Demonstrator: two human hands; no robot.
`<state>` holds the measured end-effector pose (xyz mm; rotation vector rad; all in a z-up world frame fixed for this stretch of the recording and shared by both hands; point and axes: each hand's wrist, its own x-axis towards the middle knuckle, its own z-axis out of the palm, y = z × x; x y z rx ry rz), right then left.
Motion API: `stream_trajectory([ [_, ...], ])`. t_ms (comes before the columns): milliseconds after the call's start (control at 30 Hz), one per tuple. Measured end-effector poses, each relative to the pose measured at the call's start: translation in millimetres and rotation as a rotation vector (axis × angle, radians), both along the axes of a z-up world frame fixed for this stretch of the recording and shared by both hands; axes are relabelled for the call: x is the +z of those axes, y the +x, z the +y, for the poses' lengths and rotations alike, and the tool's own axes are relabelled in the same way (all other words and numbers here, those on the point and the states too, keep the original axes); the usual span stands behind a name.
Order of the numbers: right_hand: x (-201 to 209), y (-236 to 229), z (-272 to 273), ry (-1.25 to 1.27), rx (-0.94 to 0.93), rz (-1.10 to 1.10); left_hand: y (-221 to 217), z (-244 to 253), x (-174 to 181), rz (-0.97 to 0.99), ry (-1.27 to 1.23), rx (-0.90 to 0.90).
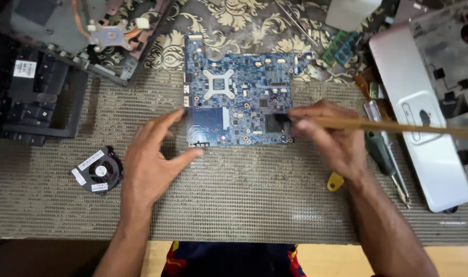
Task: The person cleans a laptop motherboard using a brush and tweezers. They repeatedly brush the board surface and use tweezers to remove small debris from specific areas.
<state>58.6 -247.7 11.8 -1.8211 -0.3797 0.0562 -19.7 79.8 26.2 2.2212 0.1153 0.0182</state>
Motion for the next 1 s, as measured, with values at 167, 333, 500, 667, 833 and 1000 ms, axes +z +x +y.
stream_trajectory([
  [167,8.2,0.0,9.8,-0.189,0.126,-0.185,5.5,0.3,-1.5,0.038,0.178,-0.175],
  [333,15.9,3.4,16.6,-0.230,0.207,-0.139,6.8,8.0,-16.2,-0.020,0.194,-0.148],
  [500,42.9,6.3,39.7,-0.330,0.294,-0.101,9.0,12.7,-21.4,-0.056,0.150,-0.159],
  [667,41.3,19.5,57.4,-0.400,0.339,-0.073,7.3,12.3,-26.6,-0.089,0.139,-0.146],
  [833,25.7,56.0,65.6,-0.488,0.328,-0.215,9.3,10.9,-22.6,-0.079,0.129,-0.152],
  [1000,28.8,39.7,76.3,-0.336,0.456,-0.078,12.1,11.8,-26.4,-0.053,0.119,-0.155],
])
